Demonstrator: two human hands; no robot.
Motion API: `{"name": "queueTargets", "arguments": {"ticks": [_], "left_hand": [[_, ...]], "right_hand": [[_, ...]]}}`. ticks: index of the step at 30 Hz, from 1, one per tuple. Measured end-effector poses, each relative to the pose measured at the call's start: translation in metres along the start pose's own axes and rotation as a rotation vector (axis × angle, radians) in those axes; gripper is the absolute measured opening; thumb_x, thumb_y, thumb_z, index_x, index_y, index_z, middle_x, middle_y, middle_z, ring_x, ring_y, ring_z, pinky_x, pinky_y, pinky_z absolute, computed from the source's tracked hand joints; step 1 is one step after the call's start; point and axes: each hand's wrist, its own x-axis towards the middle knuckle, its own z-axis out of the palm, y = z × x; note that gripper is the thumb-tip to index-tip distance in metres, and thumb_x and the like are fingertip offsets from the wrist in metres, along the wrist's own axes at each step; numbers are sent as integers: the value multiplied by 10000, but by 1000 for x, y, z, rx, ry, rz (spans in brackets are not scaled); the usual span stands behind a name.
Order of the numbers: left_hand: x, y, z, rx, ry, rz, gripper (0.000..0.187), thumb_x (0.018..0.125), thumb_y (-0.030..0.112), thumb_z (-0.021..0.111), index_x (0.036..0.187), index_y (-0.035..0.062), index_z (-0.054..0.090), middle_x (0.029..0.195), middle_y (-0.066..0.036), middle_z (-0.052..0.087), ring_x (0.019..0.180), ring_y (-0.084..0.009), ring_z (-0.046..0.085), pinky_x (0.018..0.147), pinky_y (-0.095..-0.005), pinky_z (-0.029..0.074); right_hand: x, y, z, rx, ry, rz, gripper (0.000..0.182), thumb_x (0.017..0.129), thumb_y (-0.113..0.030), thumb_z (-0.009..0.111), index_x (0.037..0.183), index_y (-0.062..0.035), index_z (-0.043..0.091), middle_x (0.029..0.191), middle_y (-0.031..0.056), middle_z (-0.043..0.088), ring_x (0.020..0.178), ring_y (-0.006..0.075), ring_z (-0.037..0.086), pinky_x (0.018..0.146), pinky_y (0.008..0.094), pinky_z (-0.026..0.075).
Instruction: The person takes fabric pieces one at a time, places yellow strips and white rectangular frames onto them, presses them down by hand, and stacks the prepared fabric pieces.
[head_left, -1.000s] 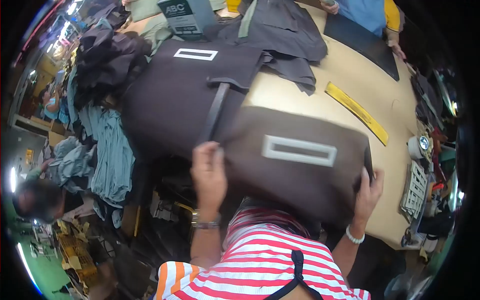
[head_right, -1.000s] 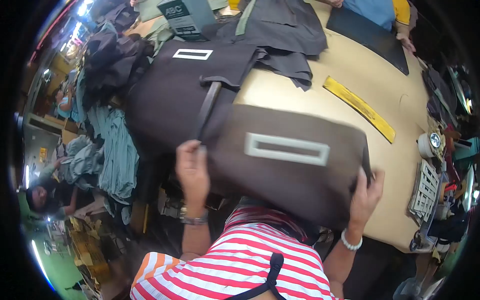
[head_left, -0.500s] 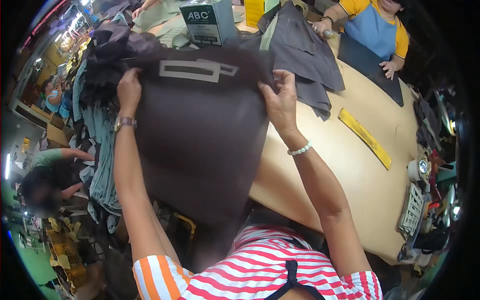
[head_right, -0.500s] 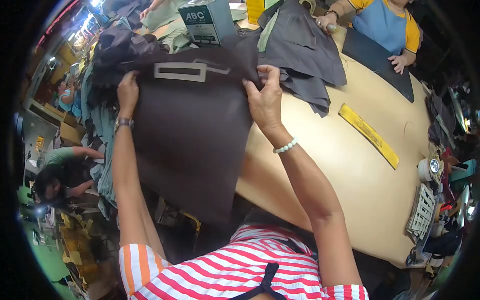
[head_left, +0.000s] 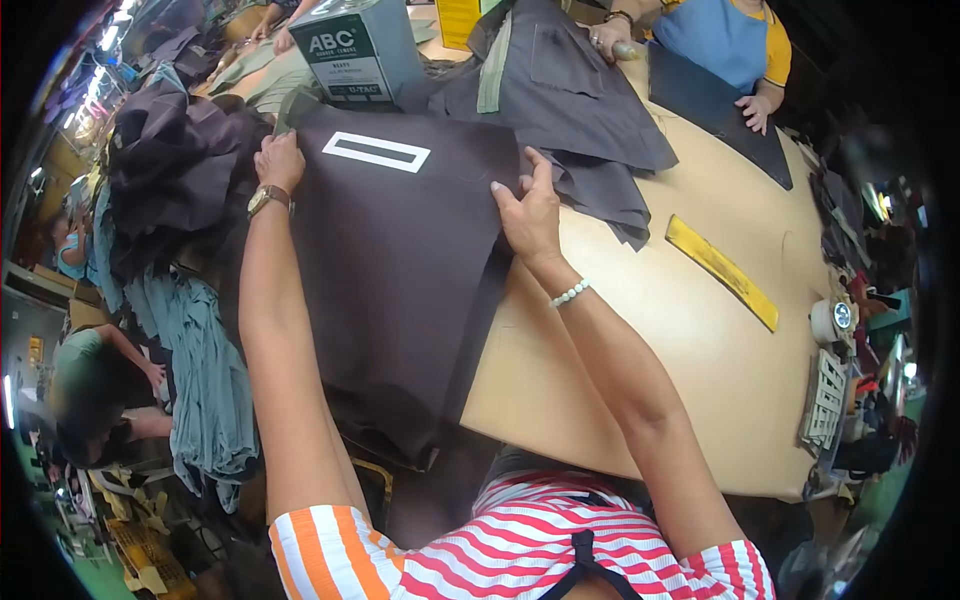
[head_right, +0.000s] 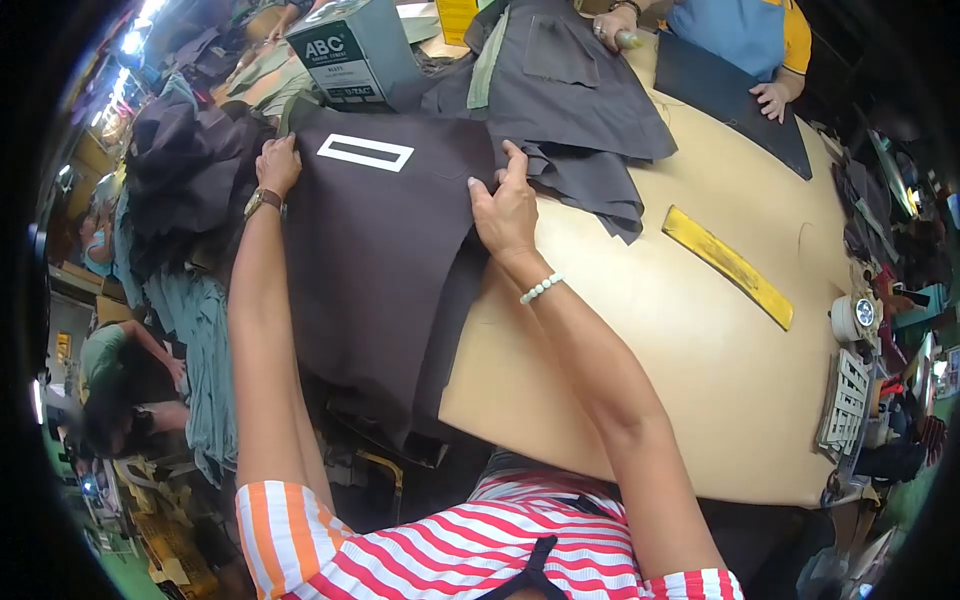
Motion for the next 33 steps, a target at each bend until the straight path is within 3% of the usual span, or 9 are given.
{"name": "queueTargets", "arguments": {"ticks": [1, 4, 9, 13, 16, 17, 20, 23, 33], "left_hand": [[4, 0, 8, -4, -102, -31, 376, 869, 180, 517, 1233, 99, 569, 1256, -80, 572, 1258, -308, 436, 949, -566, 399], [0, 18, 16, 115, -137, -204, 440, 884, 232, 520, 1299, 87, 499, 1396, -126, 441, 1356, -346, 311, 1003, -615, 328], [-15, 57, 13, -250, 152, -108, 602, 888, 444, 525, 1378, 108, 423, 1481, -183, 305, 1383, -391, 239, 1036, -656, 251], [-37, 109, -16, -485, -83, -18, 586, 902, 561, 423, 1414, 276, 406, 1507, -164, 278, 1399, -393, 202, 1047, -680, 178], [-45, 120, -13, -423, -179, -12, 759, 836, 679, 445, 1423, 199, 405, 1502, -174, 286, 1408, -383, 176, 1068, -674, 125], [-46, 122, -12, -423, -173, -12, 755, 834, 678, 449, 1413, 195, 420, 1501, -173, 290, 1408, -379, 178, 1068, -674, 122], [-47, 120, -8, -423, -151, -12, 743, 828, 678, 461, 1384, 186, 465, 1495, -172, 305, 1409, -370, 185, 1068, -674, 112], [-48, 121, -10, -448, -137, -27, 744, 823, 679, 469, 1366, 170, 489, 1490, -173, 316, 1408, -367, 191, 1069, -672, 115], [-51, 121, -17, -427, -142, -32, 800, 797, 717, 475, 1366, 154, 485, 1478, -184, 329, 1402, -377, 205, 1061, -668, 154]], "right_hand": [[-1, -4, -1, -37, -12, 42, 630, 794, -143, 647, 1341, -7, 366, 913, 196, 650, 848, 355, 636, 796, 403, 475], [-1, -2, -1, -44, 15, 7, 642, 787, -147, 653, 1341, -1, 364, 832, 162, 625, 783, 330, 618, 763, 404, 472], [22, 19, 2, 14, -22, -14, 636, 797, -165, 613, 1340, 27, 344, 1069, 299, 617, 1011, 409, 608, 902, 407, 453], [31, 27, 1, 74, -78, 26, 643, 833, -76, 589, 1371, 85, 277, 1085, 214, 632, 961, 224, 631, 814, 301, 499], [3, 0, -20, 125, -180, 57, 685, 830, -71, 580, 1410, 63, 242, 1119, 219, 617, 1006, 198, 605, 826, 314, 492], [-9, 10, -22, 236, -196, 9, 682, 805, -109, 507, 1429, 13, 258, 1043, 268, 633, 1031, 388, 593, 952, 377, 428], [-44, 20, -24, -58, -257, -401, 712, 776, -66, 512, 1439, -4, 258, 1010, 241, 647, 1007, 390, 599, 985, 397, 399], [-49, 11, -13, -481, -173, -567, 739, 736, -11, 529, 1434, -12, 287, 1044, 222, 648, 1001, 368, 605, 1003, 418, 375], [-52, 45, -103, 29, -114, -192, 668, 807, 3, 632, 1415, -51, 362, 1027, 164, 691, 850, 221, 676, 763, 290, 519]]}}
